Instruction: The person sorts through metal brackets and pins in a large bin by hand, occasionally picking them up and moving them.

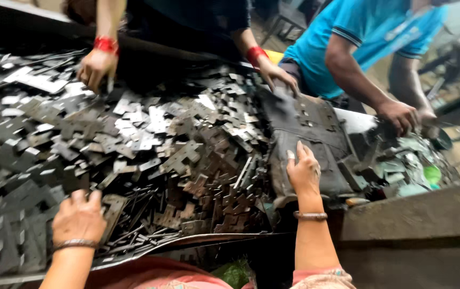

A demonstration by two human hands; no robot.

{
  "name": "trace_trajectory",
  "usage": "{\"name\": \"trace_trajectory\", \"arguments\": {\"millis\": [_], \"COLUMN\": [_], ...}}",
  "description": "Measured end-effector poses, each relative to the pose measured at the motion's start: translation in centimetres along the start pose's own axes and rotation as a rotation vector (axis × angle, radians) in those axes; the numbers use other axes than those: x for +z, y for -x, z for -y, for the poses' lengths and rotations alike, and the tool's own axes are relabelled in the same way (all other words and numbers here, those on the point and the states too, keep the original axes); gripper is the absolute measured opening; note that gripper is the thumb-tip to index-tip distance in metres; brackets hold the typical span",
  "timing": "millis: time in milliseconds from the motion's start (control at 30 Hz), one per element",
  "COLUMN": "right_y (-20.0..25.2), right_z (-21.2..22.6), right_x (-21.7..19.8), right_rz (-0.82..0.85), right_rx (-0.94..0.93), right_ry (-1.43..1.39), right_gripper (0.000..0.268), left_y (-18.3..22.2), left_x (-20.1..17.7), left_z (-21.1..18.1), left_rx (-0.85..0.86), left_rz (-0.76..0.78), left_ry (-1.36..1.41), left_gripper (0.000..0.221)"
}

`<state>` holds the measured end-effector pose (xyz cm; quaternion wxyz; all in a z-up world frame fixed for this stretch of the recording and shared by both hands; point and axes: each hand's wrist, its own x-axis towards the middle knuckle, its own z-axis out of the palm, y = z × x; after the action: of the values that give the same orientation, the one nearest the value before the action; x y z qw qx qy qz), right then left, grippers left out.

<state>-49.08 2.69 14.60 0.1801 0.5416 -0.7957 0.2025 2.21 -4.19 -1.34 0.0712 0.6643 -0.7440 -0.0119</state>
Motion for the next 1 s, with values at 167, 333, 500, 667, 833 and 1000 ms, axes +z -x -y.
{"name": "trace_trajectory", "arguments": {"millis": [167,333,500,667,833,1000], "right_y": [3.1,7.8,11.0,13.2,14.1,13.3], "right_z": [13.3,22.6,24.9,25.3,25.8,25.8], "right_x": [-2.7,-0.9,3.5,6.3,6.6,7.0], "right_rz": [0.079,0.319,0.673,0.693,0.710,0.800], "right_rx": [-0.291,-0.625,-0.913,-0.975,-0.949,-0.931], "right_ry": [-0.385,-0.573,-0.504,-0.094,-0.019,-0.051], "right_gripper": [0.040,0.039,0.047,0.056,0.057,0.044], "left_y": [0.2,0.6,2.4,2.3,2.6,2.2], "left_x": [0.6,-3.6,-8.7,-7.4,-4.4,-6.9], "left_z": [-1.1,-0.9,-0.1,1.5,3.2,3.0], "left_rx": [-0.035,-0.042,-0.006,-0.342,-0.510,-0.244], "left_rz": [-0.241,-0.243,-0.394,-0.163,-0.126,0.180], "left_ry": [0.036,0.135,0.465,1.018,2.400,2.648], "left_gripper": [0.024,0.033,0.052,0.019,0.039,0.058]}}
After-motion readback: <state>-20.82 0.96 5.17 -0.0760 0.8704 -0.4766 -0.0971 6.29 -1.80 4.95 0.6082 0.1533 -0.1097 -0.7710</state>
